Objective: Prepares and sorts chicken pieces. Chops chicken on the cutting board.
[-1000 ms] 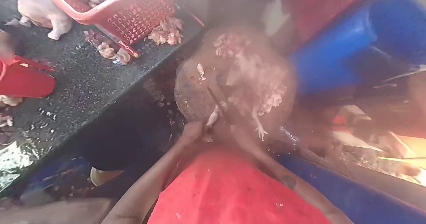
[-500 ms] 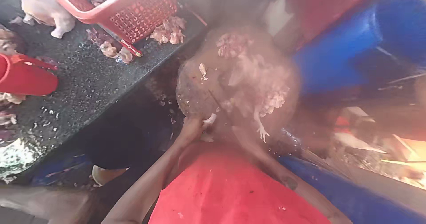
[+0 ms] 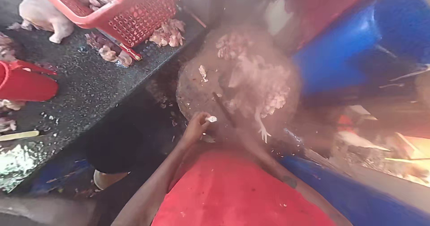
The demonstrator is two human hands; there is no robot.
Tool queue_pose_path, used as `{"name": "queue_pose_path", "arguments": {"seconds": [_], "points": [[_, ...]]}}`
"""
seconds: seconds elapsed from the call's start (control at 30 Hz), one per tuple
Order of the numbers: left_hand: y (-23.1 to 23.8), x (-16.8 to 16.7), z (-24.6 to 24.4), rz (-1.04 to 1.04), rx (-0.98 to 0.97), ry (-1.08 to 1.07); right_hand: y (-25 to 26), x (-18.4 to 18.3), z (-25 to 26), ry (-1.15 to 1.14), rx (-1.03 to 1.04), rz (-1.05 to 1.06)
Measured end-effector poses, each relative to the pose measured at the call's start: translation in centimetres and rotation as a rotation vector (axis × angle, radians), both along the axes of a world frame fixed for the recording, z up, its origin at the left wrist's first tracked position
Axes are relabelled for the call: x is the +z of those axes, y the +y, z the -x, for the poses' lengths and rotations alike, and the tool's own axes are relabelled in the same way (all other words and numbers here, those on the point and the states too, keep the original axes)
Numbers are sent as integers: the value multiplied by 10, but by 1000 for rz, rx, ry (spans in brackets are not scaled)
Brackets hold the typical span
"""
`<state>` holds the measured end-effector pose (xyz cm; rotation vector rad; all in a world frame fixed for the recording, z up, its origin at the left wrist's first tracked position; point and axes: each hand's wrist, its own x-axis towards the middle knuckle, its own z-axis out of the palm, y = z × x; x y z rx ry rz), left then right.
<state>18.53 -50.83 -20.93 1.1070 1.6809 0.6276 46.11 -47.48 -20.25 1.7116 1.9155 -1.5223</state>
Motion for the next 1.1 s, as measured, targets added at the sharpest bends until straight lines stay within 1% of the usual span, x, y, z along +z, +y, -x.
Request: {"name": "queue_pose_path", "arguments": {"seconds": [0.03, 0.07, 0.1, 0.2, 0.27, 0.33, 0.37, 0.4, 0.43, 0.47, 0.53, 0.57, 0.6, 0.63, 0.7, 0.73, 0.77, 0.8, 0.87, 0.9, 0.97, 1.1], "points": [[3, -3, 2, -29, 83, -110, 9, 7, 2, -25, 7, -50], [4, -10, 3, -42, 148, -150, 16, 14, 5, -13, 6, -98], [4, -20, 5, -43, 202, -131, 21, 21, 10, 39, -1, -154], [3, -42, 13, 26, 355, -92, 31, 57, 31, 261, -15, -265], [-3, -41, 15, 79, 434, -108, 27, 84, 45, 455, -25, -299], [-7, -40, 16, 98, 487, -137, 20, 95, 57, 647, 6, -347], [-8, -41, 15, 96, 500, -140, 17, 91, 61, 694, 60, -380], [-9, -41, 15, 97, 498, -125, 14, 80, 62, 685, 131, -406], [-9, -40, 15, 105, 486, -102, 11, 63, 60, 595, 204, -399], [-10, -41, 15, 115, 467, -69, 9, 45, 55, 452, 274, -299], [-12, -40, 16, 140, 427, -10, 12, 17, 55, 142, 309, 51], [-15, -40, 18, 143, 427, -6, 12, 9, 56, 58, 291, 114], [-16, -37, 22, 135, 442, -23, 14, 8, 57, 16, 284, 114], [-21, -33, 25, 122, 465, -77, 12, 7, 56, 12, 270, 98], [-29, -21, 27, 60, 457, -278, 8, 7, 51, 42, 213, 78], [-28, -18, 27, 30, 408, -364, 11, 7, 50, 50, 188, 65], [-24, -16, 26, 34, 336, -387, 14, 8, 50, 57, 165, 48], [-20, -18, 25, 73, 256, -319, 16, 12, 52, 68, 138, 32], [-12, -31, 19, 183, 135, -24, 19, 17, 56, 121, 99, -2], [-9, -37, 15, 209, 102, 86, 21, 19, 56, 173, 88, -24], [-5, -38, 5, 208, 68, 154, 23, 32, 57, 286, 79, -70], [-8, -39, -15, 246, 33, 174, 17, 52, 65, 529, 114, -197]]}}
